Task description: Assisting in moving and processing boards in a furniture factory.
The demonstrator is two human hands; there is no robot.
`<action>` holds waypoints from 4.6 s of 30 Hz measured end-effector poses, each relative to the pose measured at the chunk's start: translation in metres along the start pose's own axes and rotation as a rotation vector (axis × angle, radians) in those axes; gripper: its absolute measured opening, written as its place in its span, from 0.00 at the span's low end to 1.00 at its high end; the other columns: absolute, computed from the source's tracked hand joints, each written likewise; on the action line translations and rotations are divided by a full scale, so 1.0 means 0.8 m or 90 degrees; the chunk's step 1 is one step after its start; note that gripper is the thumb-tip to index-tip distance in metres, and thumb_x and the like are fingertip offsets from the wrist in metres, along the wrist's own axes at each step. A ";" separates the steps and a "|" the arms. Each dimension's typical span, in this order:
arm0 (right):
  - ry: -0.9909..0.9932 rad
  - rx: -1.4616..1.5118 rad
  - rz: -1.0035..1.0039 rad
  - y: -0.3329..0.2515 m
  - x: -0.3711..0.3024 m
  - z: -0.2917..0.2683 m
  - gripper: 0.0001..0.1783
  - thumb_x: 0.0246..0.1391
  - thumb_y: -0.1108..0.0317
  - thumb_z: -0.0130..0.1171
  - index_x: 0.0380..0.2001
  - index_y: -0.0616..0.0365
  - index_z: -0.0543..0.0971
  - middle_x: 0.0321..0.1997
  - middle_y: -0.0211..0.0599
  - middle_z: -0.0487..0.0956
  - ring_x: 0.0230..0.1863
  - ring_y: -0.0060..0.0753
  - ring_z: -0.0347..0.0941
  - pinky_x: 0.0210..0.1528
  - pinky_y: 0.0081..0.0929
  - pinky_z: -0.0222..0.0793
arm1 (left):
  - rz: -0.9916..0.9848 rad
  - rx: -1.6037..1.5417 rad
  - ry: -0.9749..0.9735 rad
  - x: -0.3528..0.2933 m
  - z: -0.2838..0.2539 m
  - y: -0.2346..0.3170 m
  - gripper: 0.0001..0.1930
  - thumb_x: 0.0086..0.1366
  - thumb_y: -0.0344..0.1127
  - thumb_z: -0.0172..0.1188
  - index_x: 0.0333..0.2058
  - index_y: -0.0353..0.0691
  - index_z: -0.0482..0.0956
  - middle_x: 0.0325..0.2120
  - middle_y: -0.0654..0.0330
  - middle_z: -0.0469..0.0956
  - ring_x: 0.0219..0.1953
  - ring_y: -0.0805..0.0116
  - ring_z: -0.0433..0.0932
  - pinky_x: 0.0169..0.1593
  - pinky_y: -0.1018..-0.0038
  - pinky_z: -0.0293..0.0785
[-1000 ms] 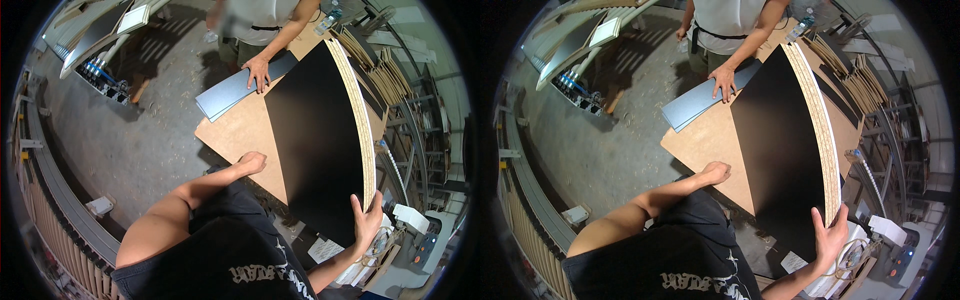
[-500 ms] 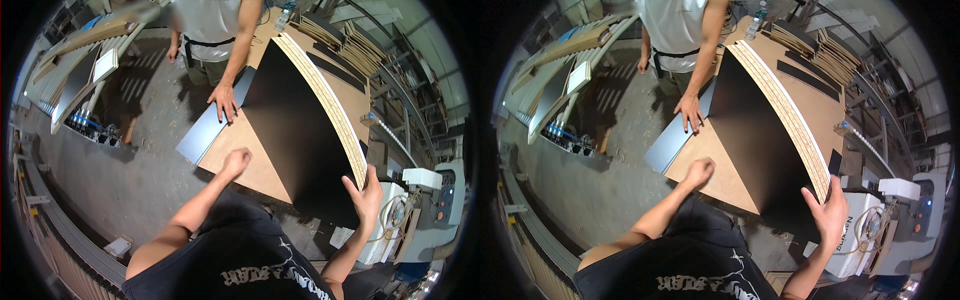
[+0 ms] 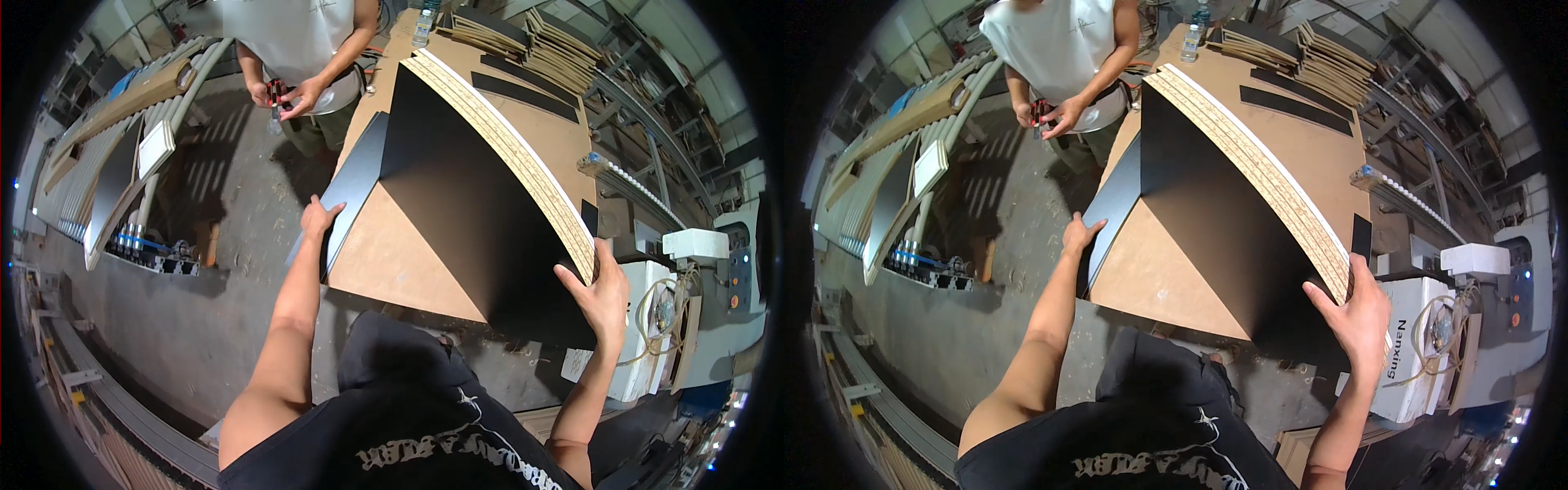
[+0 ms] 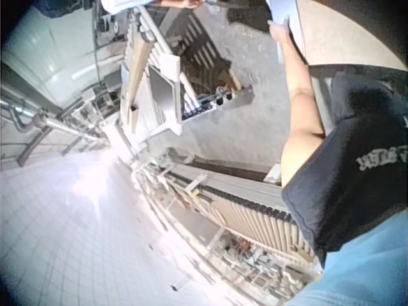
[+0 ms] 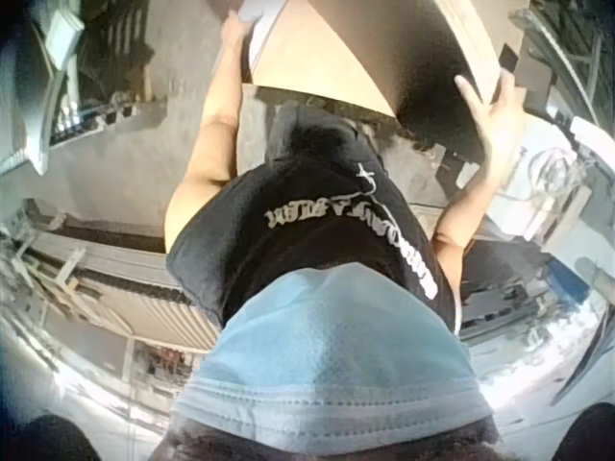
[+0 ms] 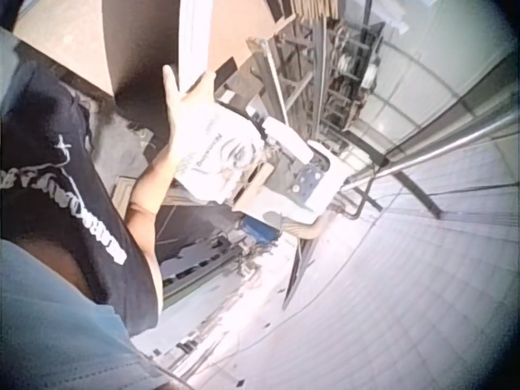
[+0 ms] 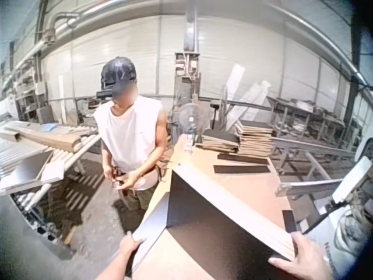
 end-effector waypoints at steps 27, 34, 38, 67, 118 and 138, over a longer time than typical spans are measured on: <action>-0.047 -0.001 0.017 0.008 0.009 -0.014 0.35 0.43 0.47 0.73 0.48 0.60 0.75 0.37 0.49 0.83 0.39 0.50 0.81 0.43 0.41 0.74 | -0.166 -0.352 -0.056 -0.131 0.045 -0.051 0.47 0.67 0.74 0.42 0.51 0.24 0.78 0.48 0.33 0.78 0.55 0.42 0.76 0.58 0.59 0.69; -0.026 -0.030 -0.026 0.026 -0.002 -0.006 0.35 0.43 0.43 0.72 0.45 0.61 0.76 0.35 0.52 0.83 0.40 0.55 0.81 0.44 0.45 0.74 | -0.144 -0.765 -0.084 -0.234 0.079 0.023 0.41 0.72 0.67 0.42 0.54 0.25 0.76 0.48 0.51 0.80 0.51 0.62 0.76 0.56 0.66 0.71; -0.001 -0.014 -0.067 0.034 -0.003 -0.009 0.37 0.43 0.39 0.69 0.44 0.61 0.77 0.37 0.55 0.83 0.41 0.58 0.80 0.45 0.48 0.74 | -0.082 -1.060 -0.189 -0.294 0.121 0.115 0.41 0.72 0.68 0.37 0.66 0.36 0.63 0.61 0.52 0.71 0.60 0.57 0.72 0.64 0.62 0.67; 0.015 -0.018 -0.078 0.053 -0.005 -0.007 0.39 0.42 0.39 0.69 0.43 0.65 0.78 0.37 0.57 0.83 0.42 0.56 0.81 0.49 0.46 0.75 | -0.176 -1.277 -0.191 -0.396 0.230 0.279 0.42 0.72 0.71 0.26 0.69 0.43 0.60 0.67 0.57 0.63 0.66 0.53 0.65 0.68 0.61 0.64; -0.216 0.670 0.497 0.348 -0.193 0.345 0.65 0.34 0.43 0.80 0.62 0.86 0.61 0.61 0.72 0.70 0.64 0.53 0.69 0.66 0.39 0.65 | -0.049 -0.340 -0.113 -0.422 0.160 0.148 0.47 0.67 0.69 0.50 0.55 0.17 0.71 0.55 0.28 0.71 0.62 0.41 0.70 0.64 0.57 0.64; 0.006 0.403 0.296 0.393 -0.280 0.146 0.29 0.62 0.49 0.60 0.53 0.65 0.79 0.41 0.50 0.84 0.43 0.31 0.79 0.47 0.30 0.72 | -0.210 -0.674 -0.573 -0.406 0.167 -0.045 0.43 0.64 0.66 0.58 0.66 0.39 0.64 0.64 0.52 0.68 0.64 0.54 0.67 0.66 0.57 0.64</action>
Point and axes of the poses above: each hand's wrist, its own x-axis towards the middle knuckle, its own z-axis out of the palm, y = z × x, the point moved 4 cm from there along x, towards the middle knuckle
